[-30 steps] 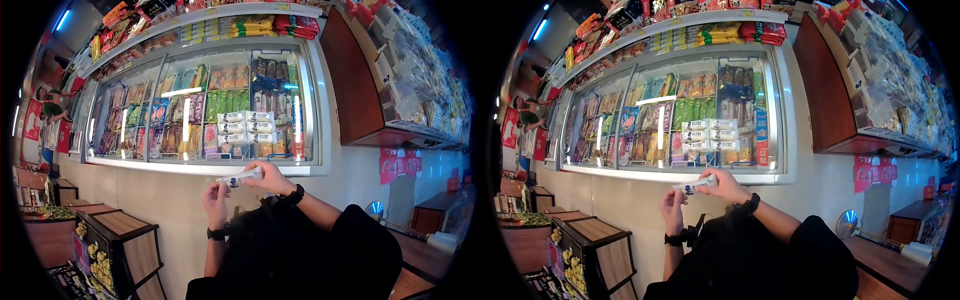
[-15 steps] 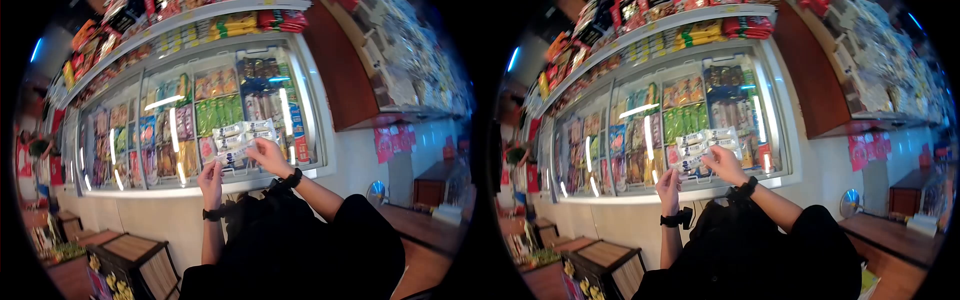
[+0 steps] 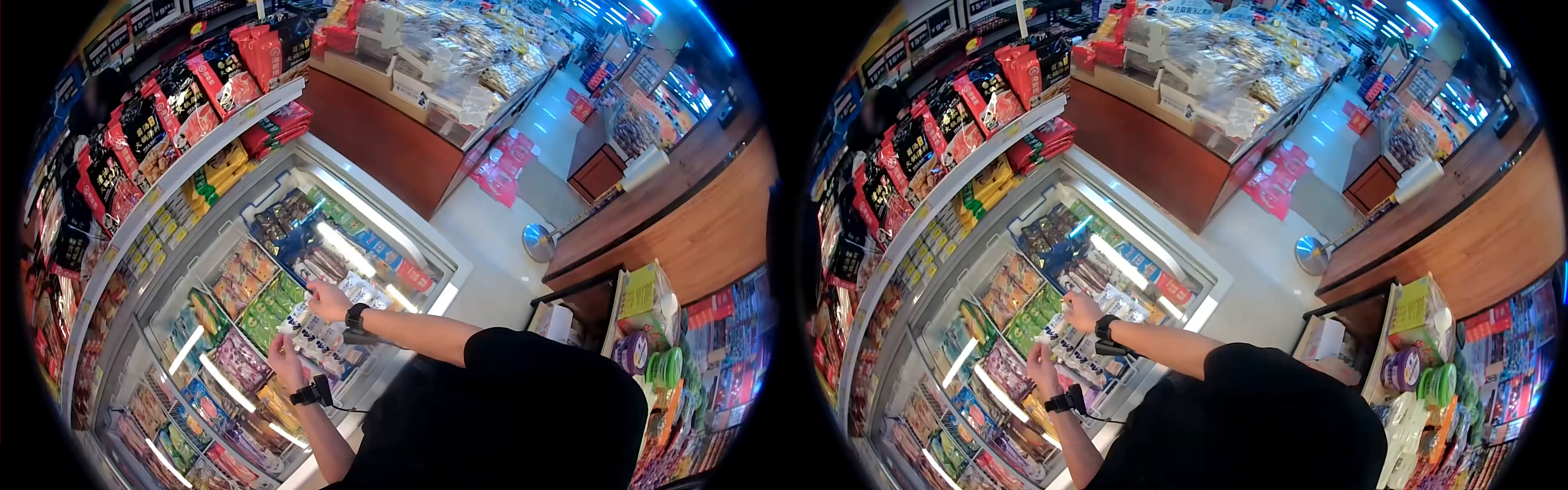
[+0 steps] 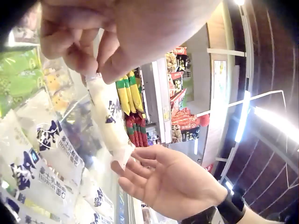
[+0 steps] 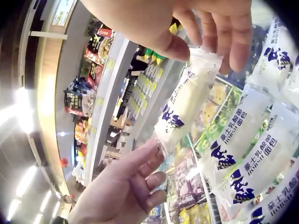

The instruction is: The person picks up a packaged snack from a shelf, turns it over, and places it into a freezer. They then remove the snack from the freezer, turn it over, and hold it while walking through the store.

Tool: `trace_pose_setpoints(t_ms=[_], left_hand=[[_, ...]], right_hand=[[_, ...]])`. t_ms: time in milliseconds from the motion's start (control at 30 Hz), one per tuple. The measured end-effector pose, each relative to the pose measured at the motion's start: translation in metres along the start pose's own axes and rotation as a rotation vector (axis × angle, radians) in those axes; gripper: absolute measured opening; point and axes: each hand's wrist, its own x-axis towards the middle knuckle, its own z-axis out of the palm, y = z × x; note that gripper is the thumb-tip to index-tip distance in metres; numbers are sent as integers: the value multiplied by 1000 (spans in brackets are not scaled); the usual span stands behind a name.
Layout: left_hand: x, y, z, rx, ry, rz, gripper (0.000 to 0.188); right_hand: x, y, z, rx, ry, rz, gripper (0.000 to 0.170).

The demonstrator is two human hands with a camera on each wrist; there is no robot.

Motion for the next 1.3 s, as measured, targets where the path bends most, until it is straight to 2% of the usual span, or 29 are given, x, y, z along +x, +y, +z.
trace_pose_setpoints(t_ms=[33, 100, 133, 167, 300, 433, 533, 667, 733, 800, 867, 933, 1033, 1067, 1133, 1167, 1233, 1300], left_hand=[[2, 0, 1, -41, -43, -83, 28], [8, -11, -9, -134, -100, -246, 33], [12, -25, -11, -46, -83, -156, 35], [3, 4, -8, -11, -69, -183, 38], [16, -27, -6, -127, -59, -111, 42], [21, -28, -3, -72, -64, -164, 46], [20, -25, -5, 65, -72, -230, 49], [19, -43, -5, 126, -8, -139, 53], [5, -7, -6, 204, 41, -120, 55], [-3, 8, -13, 211, -11, -180, 57], [-18, 6, -18, 147, -14, -113, 53], [-40, 23, -11, 168, -56, -105, 45], [-67, 4, -2, 211, -153, -112, 31], [-76, 0, 10, 227, -177, -124, 28], [-115, 35, 56, 189, -297, -125, 21], [-130, 27, 75, 155, -305, -135, 12], [-169, 49, 126, 126, -483, -91, 13], [-201, 57, 176, 172, -628, -44, 13]], right_hand=[[-3, -8, -5, 35, -9, 29, 42], [16, 30, 13, 53, -82, 34, 46], [25, 53, 27, 95, -46, -88, 46], [28, 51, 23, 42, -122, -60, 44], [35, 38, 23, 59, -154, 21, 36], [34, 29, 24, -52, -80, -46, 31], [40, 24, 17, -141, -237, -40, 29], [28, 23, 15, -193, -165, -88, 27], [13, 5, -2, -180, -140, -82, 27], [-9, -8, -25, -91, -115, -114, 26], [-37, -6, -50, -14, -53, -156, 27], [-72, -13, -92, 33, -119, -102, 29], [-115, 38, -126, 66, -56, -80, 31], [-130, 53, -143, 55, -43, -61, 31], [-170, 62, -186, 42, 22, 76, 34], [-186, 72, -205, 62, 60, 136, 34], [-219, 96, -240, 106, 123, 254, 35], [-252, 125, -270, 179, 228, 228, 36]])
